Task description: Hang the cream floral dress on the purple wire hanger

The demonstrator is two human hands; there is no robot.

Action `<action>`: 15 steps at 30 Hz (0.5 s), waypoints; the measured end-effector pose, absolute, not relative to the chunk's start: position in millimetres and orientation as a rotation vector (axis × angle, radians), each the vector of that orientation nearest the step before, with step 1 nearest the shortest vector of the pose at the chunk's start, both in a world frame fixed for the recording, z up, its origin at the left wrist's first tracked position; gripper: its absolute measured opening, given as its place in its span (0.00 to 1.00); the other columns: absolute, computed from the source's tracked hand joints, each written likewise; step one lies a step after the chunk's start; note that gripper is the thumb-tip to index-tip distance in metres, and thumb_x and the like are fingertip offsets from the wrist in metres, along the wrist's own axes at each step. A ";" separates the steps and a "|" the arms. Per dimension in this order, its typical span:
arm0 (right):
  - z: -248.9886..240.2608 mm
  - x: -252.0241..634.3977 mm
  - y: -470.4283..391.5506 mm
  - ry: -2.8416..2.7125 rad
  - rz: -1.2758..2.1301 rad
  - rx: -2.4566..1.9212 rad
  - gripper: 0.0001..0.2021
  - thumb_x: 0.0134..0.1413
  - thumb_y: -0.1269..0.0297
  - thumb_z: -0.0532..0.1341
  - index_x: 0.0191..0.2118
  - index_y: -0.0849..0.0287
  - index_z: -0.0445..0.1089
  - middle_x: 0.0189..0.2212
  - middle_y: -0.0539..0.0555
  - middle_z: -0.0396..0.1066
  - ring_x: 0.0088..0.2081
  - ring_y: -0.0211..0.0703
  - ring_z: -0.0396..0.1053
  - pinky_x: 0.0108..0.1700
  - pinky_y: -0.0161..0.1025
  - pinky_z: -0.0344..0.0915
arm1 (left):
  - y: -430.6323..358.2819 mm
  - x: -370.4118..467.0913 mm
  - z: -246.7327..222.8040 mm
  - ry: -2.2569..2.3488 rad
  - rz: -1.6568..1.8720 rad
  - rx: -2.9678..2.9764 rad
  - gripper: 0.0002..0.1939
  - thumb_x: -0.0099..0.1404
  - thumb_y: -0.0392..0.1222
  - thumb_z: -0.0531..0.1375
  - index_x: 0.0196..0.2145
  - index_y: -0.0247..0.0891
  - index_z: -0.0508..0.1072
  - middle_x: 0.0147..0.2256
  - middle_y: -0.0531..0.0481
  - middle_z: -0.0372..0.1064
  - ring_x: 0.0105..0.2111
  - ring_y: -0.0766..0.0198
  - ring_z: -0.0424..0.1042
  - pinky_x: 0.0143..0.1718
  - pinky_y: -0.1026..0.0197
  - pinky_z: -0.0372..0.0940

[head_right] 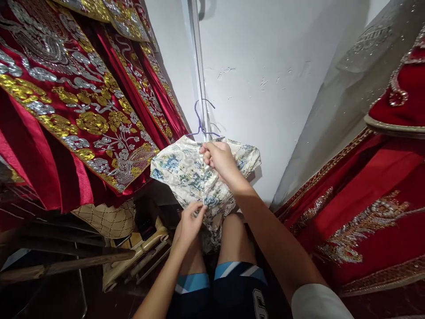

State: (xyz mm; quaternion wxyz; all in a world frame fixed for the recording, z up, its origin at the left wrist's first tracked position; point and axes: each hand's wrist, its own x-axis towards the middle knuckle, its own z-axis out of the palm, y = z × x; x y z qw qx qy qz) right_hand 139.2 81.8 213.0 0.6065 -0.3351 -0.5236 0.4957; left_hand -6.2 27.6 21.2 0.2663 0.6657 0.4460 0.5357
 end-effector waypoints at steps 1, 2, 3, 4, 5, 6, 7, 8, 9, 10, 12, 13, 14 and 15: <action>208.3 137.5 78.4 -1.247 1.111 -0.780 0.11 0.55 0.64 0.59 0.24 0.62 0.68 0.12 0.46 0.61 0.13 0.28 0.51 0.16 0.28 0.43 | 33.9 -8.2 39.3 1.198 1.523 1.831 0.12 0.67 0.50 0.59 0.39 0.43 0.78 0.38 0.44 0.75 0.40 0.53 0.73 0.47 0.51 0.67; 203.8 136.2 74.9 -1.284 1.076 -0.788 0.11 0.56 0.64 0.58 0.24 0.61 0.68 0.12 0.46 0.62 0.13 0.28 0.52 0.16 0.28 0.45 | 40.7 -9.7 59.7 1.194 1.608 1.861 0.14 0.68 0.49 0.58 0.46 0.43 0.77 0.41 0.44 0.75 0.43 0.54 0.73 0.49 0.52 0.66; 200.1 135.5 71.7 -1.318 1.041 -0.795 0.12 0.57 0.64 0.57 0.24 0.61 0.68 0.12 0.46 0.62 0.14 0.28 0.52 0.17 0.28 0.46 | 47.8 -10.4 81.3 1.189 1.700 1.884 0.17 0.69 0.49 0.57 0.52 0.43 0.74 0.46 0.43 0.74 0.44 0.55 0.73 0.51 0.53 0.66; 197.5 135.3 69.1 -1.347 1.007 -0.803 0.12 0.57 0.64 0.57 0.24 0.61 0.68 0.11 0.46 0.62 0.14 0.28 0.52 0.18 0.29 0.47 | 55.1 -10.4 103.0 1.173 1.787 1.907 0.19 0.71 0.48 0.55 0.57 0.43 0.71 0.48 0.43 0.73 0.45 0.57 0.73 0.51 0.53 0.66; 196.1 135.4 67.3 -1.372 0.978 -0.805 0.13 0.58 0.64 0.56 0.24 0.61 0.68 0.11 0.46 0.62 0.14 0.29 0.52 0.19 0.29 0.48 | 62.4 -9.6 123.4 1.148 1.805 1.957 0.21 0.72 0.48 0.53 0.60 0.44 0.68 0.49 0.43 0.73 0.44 0.58 0.73 0.50 0.54 0.66; 195.7 135.9 66.4 -1.390 0.956 -0.799 0.13 0.58 0.64 0.56 0.24 0.61 0.68 0.11 0.46 0.62 0.14 0.29 0.52 0.19 0.30 0.49 | 69.4 -8.0 141.7 1.113 1.788 2.037 0.21 0.73 0.47 0.52 0.60 0.43 0.67 0.47 0.44 0.73 0.43 0.59 0.73 0.49 0.55 0.67; 195.8 136.6 66.4 -1.398 0.937 -0.787 0.13 0.58 0.65 0.56 0.24 0.61 0.68 0.11 0.45 0.62 0.14 0.29 0.53 0.20 0.30 0.49 | 75.8 -5.6 157.1 1.064 1.769 2.142 0.19 0.73 0.45 0.52 0.58 0.43 0.69 0.45 0.44 0.74 0.42 0.60 0.73 0.48 0.56 0.67; 195.7 137.3 67.4 -1.401 0.918 -0.777 0.13 0.57 0.65 0.56 0.23 0.60 0.67 0.11 0.45 0.61 0.15 0.30 0.53 0.20 0.30 0.50 | 81.2 -2.4 169.0 1.012 1.757 2.241 0.16 0.73 0.44 0.52 0.53 0.41 0.73 0.43 0.45 0.74 0.42 0.61 0.73 0.47 0.58 0.67; 194.8 138.0 69.2 -1.399 0.897 -0.777 0.12 0.57 0.64 0.56 0.23 0.60 0.67 0.11 0.45 0.61 0.15 0.30 0.54 0.20 0.30 0.50 | 85.4 1.1 177.8 0.965 1.764 2.325 0.13 0.73 0.43 0.53 0.48 0.39 0.75 0.40 0.45 0.74 0.40 0.61 0.73 0.45 0.59 0.67; 192.5 138.6 71.7 -1.396 0.872 -0.791 0.12 0.57 0.64 0.57 0.23 0.60 0.67 0.11 0.45 0.60 0.15 0.31 0.54 0.20 0.31 0.50 | 88.2 4.7 183.7 0.925 1.790 2.391 0.12 0.72 0.42 0.54 0.43 0.37 0.76 0.38 0.45 0.74 0.39 0.62 0.73 0.43 0.59 0.66; 182.1 138.6 77.3 -1.387 0.827 -0.848 0.12 0.55 0.64 0.58 0.23 0.59 0.67 0.11 0.44 0.60 0.15 0.31 0.54 0.20 0.32 0.49 | 90.6 9.3 190.2 0.881 1.897 2.448 0.10 0.72 0.41 0.55 0.38 0.36 0.75 0.35 0.47 0.73 0.36 0.63 0.72 0.41 0.60 0.66; 173.8 138.1 79.7 -1.386 0.816 -0.887 0.12 0.54 0.64 0.58 0.22 0.59 0.67 0.11 0.44 0.59 0.14 0.32 0.54 0.20 0.32 0.48 | 91.2 8.9 192.0 0.885 1.981 2.429 0.09 0.72 0.40 0.55 0.37 0.36 0.74 0.34 0.47 0.73 0.36 0.64 0.71 0.41 0.60 0.65; 163.8 137.3 81.2 -1.390 0.822 -0.928 0.12 0.53 0.64 0.58 0.22 0.59 0.67 0.11 0.44 0.59 0.14 0.32 0.54 0.20 0.32 0.49 | 92.3 5.5 193.6 0.911 2.078 2.369 0.09 0.71 0.40 0.56 0.36 0.36 0.74 0.34 0.48 0.73 0.36 0.64 0.71 0.42 0.60 0.64; 152.6 136.2 81.5 -1.390 0.845 -0.965 0.12 0.52 0.64 0.57 0.20 0.59 0.67 0.10 0.45 0.59 0.14 0.32 0.54 0.20 0.33 0.49 | 94.6 -1.3 194.7 0.959 2.184 2.257 0.09 0.71 0.41 0.56 0.36 0.36 0.73 0.35 0.48 0.73 0.37 0.64 0.71 0.43 0.60 0.64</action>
